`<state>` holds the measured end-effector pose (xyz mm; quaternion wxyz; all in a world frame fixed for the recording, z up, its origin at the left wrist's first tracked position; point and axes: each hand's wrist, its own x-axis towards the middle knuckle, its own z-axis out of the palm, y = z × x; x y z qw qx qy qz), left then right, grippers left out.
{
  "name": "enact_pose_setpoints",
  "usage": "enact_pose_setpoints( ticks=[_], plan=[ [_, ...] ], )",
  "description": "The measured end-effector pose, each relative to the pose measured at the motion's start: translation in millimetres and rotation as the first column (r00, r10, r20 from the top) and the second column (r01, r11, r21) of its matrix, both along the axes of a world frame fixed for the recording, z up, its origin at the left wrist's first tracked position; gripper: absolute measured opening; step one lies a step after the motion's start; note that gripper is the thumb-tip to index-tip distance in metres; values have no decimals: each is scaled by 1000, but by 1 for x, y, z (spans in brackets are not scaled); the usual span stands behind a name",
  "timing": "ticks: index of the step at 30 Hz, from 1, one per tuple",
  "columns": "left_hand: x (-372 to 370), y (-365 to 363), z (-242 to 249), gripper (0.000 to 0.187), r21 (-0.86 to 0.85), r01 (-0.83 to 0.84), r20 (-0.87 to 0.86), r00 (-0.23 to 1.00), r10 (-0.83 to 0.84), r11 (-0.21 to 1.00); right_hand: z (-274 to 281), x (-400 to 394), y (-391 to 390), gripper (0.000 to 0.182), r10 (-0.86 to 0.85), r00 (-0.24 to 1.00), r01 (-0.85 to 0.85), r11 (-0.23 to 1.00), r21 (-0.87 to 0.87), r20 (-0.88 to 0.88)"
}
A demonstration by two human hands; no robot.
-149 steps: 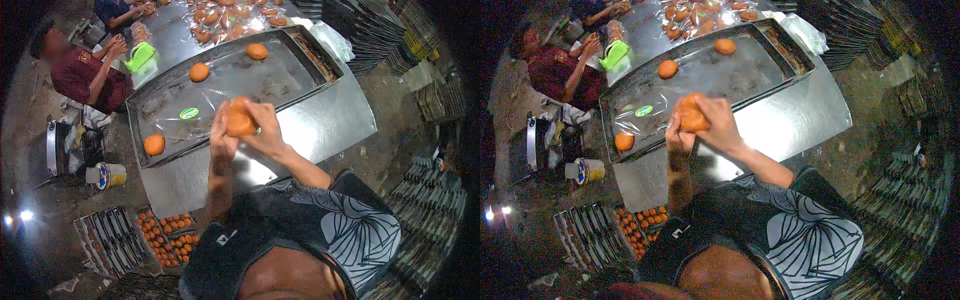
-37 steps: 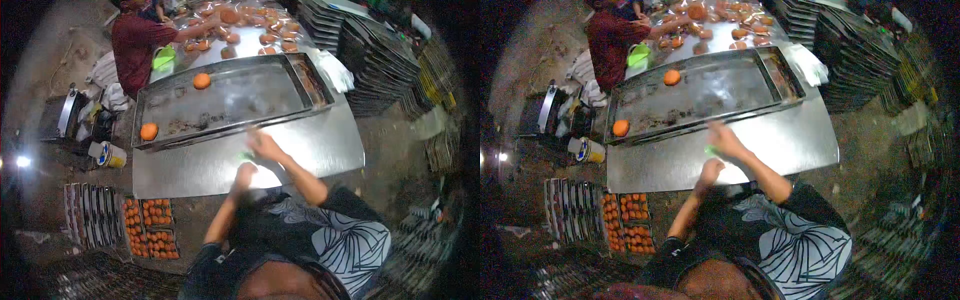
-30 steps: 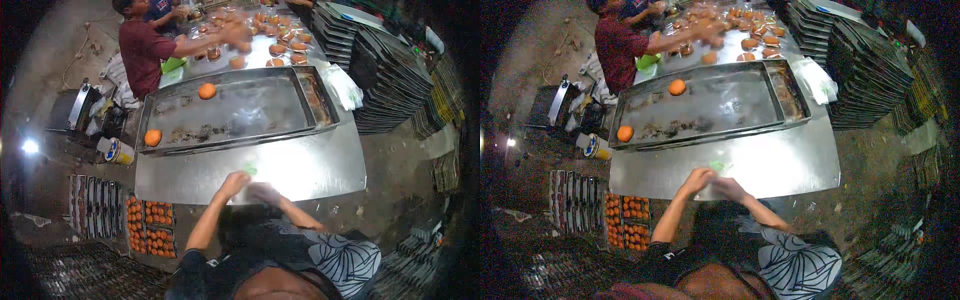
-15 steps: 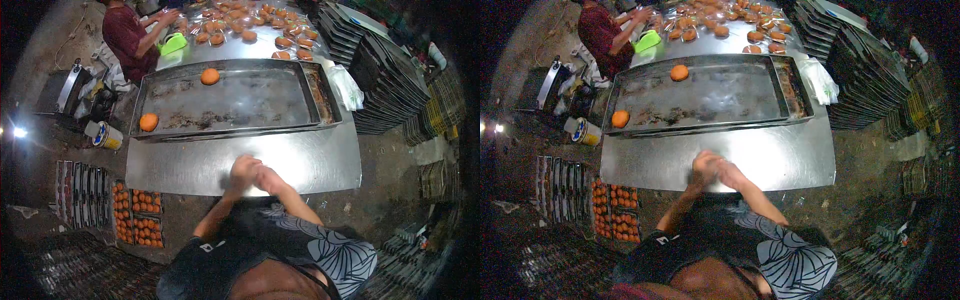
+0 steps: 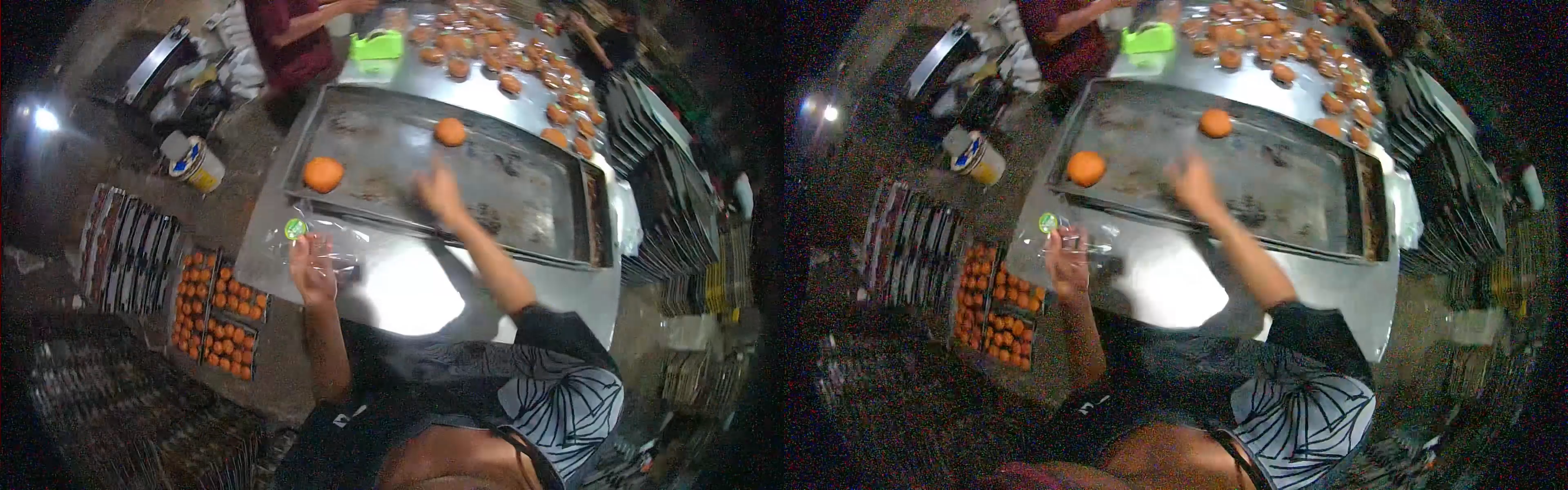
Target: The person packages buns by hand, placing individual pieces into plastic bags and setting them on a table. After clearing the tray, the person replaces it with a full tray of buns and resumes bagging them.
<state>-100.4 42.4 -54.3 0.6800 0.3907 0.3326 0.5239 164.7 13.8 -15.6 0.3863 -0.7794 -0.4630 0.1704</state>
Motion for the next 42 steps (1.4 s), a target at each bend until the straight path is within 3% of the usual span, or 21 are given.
enact_pose_setpoints(
  ticks=[1,2,3,7,10,11,12,14,15,19,22,26,28,30,31,32,34,36,39,41,42],
  plan=[
    [-12,11,20,18,-79,-112,336,932,133,991,-61,41,53,71,-239,886,170,964,203,396],
    [-62,24,56,18,-99,-129,337,929,156,987,-15,20,75,85,-263,793,430,881,-198,550],
    [-73,38,56,17,-240,-191,352,897,269,952,-61,61,99,77,-332,693,344,932,112,640],
    [-133,75,52,16,-270,-279,474,795,379,922,-67,93,121,48,-305,746,402,915,-35,592],
    [-138,89,57,16,-376,-390,474,698,537,840,-48,37,105,38,-270,930,218,951,218,251],
    [-133,98,52,16,-387,-454,472,650,596,802,0,-30,81,37,15,986,-88,891,445,165],
    [-125,107,44,16,-395,-508,471,604,643,766,11,-83,67,34,-71,899,-171,851,497,432],
    [-86,112,29,22,-272,-430,524,684,508,861,41,-145,50,38,328,782,-592,656,468,529],
    [-52,104,39,29,-239,-333,463,786,409,912,34,-164,42,44,185,737,-584,658,475,650],
    [4,71,61,53,-247,357,416,878,-235,901,49,-161,4,58,192,900,-357,839,410,390],
    [47,27,70,62,-247,575,705,659,-262,780,43,-149,-15,70,65,953,-194,882,429,297],
    [80,3,66,54,-229,719,673,604,-427,656,46,-137,-41,64,-210,972,148,896,418,106],
    [100,-11,12,42,37,817,96,570,-816,575,41,-122,-81,45,-321,943,332,883,331,-90],
    [107,-53,-10,30,411,840,-545,538,-643,354,32,-43,-117,26,-316,941,310,948,-67,-124],
    [117,-85,-17,27,-125,949,6,292,-957,289,49,-16,-124,22,-351,936,350,936,-40,-30],
    [118,-117,3,37,49,980,-198,197,-960,191,79,8,-128,20,-388,918,390,921,-9,76],
    [140,-177,11,37,-219,972,-767,-226,-601,-86,114,35,-116,28,-448,829,328,875,357,336],
    [140,-226,-61,29,382,924,-757,297,-582,-24,108,41,-112,33,-448,833,251,830,498,326],
    [158,-233,-104,16,192,981,-812,174,-558,27,62,21,-168,44,-315,865,126,890,438,391],
    [175,-231,-129,16,442,857,-687,513,-515,263,11,-10,-247,43,-247,964,255,962,95,-94],
    [169,-210,-122,18,169,977,-762,213,-612,129,-35,-22,-283,37,-343,857,326,939,-112,-385]
  ],
)
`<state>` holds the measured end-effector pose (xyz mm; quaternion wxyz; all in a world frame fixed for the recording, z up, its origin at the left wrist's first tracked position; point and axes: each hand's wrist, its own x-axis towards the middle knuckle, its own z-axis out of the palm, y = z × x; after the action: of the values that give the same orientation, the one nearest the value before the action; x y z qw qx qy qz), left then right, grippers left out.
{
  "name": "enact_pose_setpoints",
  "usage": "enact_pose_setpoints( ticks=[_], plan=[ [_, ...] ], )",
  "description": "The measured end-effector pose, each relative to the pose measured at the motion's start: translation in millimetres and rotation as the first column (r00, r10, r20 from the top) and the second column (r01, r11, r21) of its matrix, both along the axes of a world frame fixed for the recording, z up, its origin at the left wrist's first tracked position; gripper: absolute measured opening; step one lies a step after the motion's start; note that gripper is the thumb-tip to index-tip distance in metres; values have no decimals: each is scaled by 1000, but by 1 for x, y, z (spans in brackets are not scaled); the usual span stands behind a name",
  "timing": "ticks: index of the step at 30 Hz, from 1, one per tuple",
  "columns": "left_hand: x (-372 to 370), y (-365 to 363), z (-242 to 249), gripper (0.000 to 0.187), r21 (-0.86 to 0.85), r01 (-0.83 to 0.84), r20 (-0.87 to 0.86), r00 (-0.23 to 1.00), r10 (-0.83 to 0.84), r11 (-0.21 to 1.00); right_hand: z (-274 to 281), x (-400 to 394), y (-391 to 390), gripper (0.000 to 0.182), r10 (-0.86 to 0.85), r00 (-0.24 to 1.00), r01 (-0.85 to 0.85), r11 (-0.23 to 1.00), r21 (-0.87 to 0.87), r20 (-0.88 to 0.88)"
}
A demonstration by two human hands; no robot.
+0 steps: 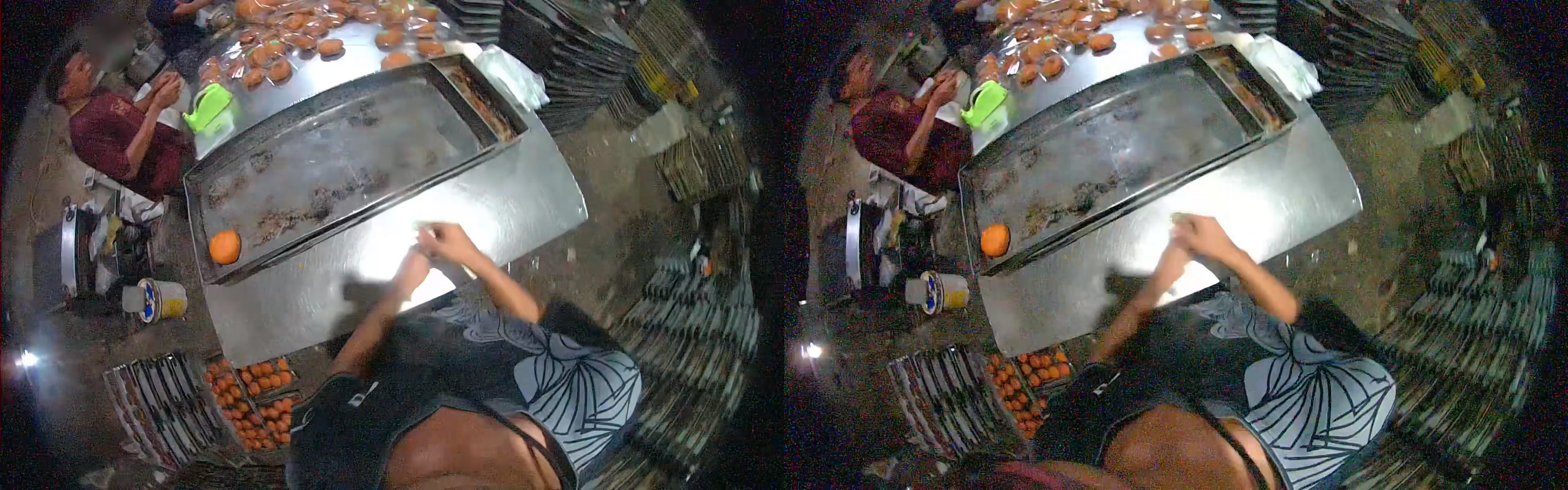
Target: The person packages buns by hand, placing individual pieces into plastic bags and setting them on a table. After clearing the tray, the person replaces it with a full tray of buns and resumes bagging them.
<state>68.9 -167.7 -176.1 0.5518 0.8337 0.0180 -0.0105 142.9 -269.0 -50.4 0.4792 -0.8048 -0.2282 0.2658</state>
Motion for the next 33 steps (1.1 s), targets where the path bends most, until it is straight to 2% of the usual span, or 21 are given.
enact_pose_setpoints(
  ticks=[1,3,6,7,9,10,11,12,14,16,18,20,22,24,25,27,28,30,31,32,33],
  plan=[
    [6,15,-1,17,205,114,21,992,-121,972,12,-17,-31,33,3,956,-43,991,-130,-294],
    [6,39,-11,21,205,-24,289,957,-37,979,-29,-32,-63,36,183,961,-184,983,15,-206],
    [14,28,27,26,-228,-70,-96,994,49,971,-37,-23,-55,37,190,979,-180,973,142,-66],
    [16,20,18,26,-95,-4,9,1000,5,996,-19,-15,-53,38,198,974,-207,976,-72,-113],
    [4,5,20,24,227,-7,165,986,-32,974,-14,-14,-65,39,238,957,-256,962,-99,-164],
    [-1,1,29,24,231,-29,159,987,-8,973,-14,-11,-65,39,253,949,-277,954,-117,-188],
    [-5,-4,37,20,160,-58,47,998,51,985,-18,-21,-69,32,176,968,-184,982,32,179],
    [-10,-9,45,16,86,-90,-71,993,96,992,-22,-32,-69,32,193,965,-201,979,31,178],
    [-12,-20,65,12,-103,-125,-273,957,92,987,-25,-53,-64,23,-204,979,201,974,105,20],
    [-9,-17,77,12,-64,-323,-320,903,287,944,-6,-55,-47,19,-197,952,212,976,41,-235],
    [-10,-2,119,15,83,-420,147,902,406,904,-17,-35,-23,27,-97,814,133,991,21,-572],
    [-23,12,161,16,-104,-435,254,858,447,894,-34,-6,11,43,308,335,476,760,442,-890],
    [-40,36,177,24,-21,-424,404,824,396,905,24,12,61,54,169,731,196,876,441,-662],
    [-49,65,154,43,-651,-475,154,681,716,592,102,-40,126,59,350,562,569,494,657,-750],
    [-61,82,151,47,-843,-411,20,621,783,347,102,-56,140,59,543,557,405,483,776,-629],
    [-88,126,113,47,-987,-13,-131,641,756,-159,50,-85,178,45,590,221,349,696,628,-777],
    [-113,158,82,50,-980,161,194,687,700,113,45,-102,193,39,497,124,224,829,512,-859],
    [-166,224,70,46,-876,483,437,786,438,8,36,-113,233,23,598,396,-262,801,538,-697],
    [-185,240,72,46,-881,473,433,782,448,26,74,-106,260,16,694,674,-680,717,155,-252],
    [-204,250,78,41,-983,175,152,582,799,59,48,-99,298,29,677,723,-691,707,148,140],
    [-220,257,84,36,-992,-118,-74,185,980,-53,24,-93,339,37,416,649,-638,754,158,636]
  ],
)
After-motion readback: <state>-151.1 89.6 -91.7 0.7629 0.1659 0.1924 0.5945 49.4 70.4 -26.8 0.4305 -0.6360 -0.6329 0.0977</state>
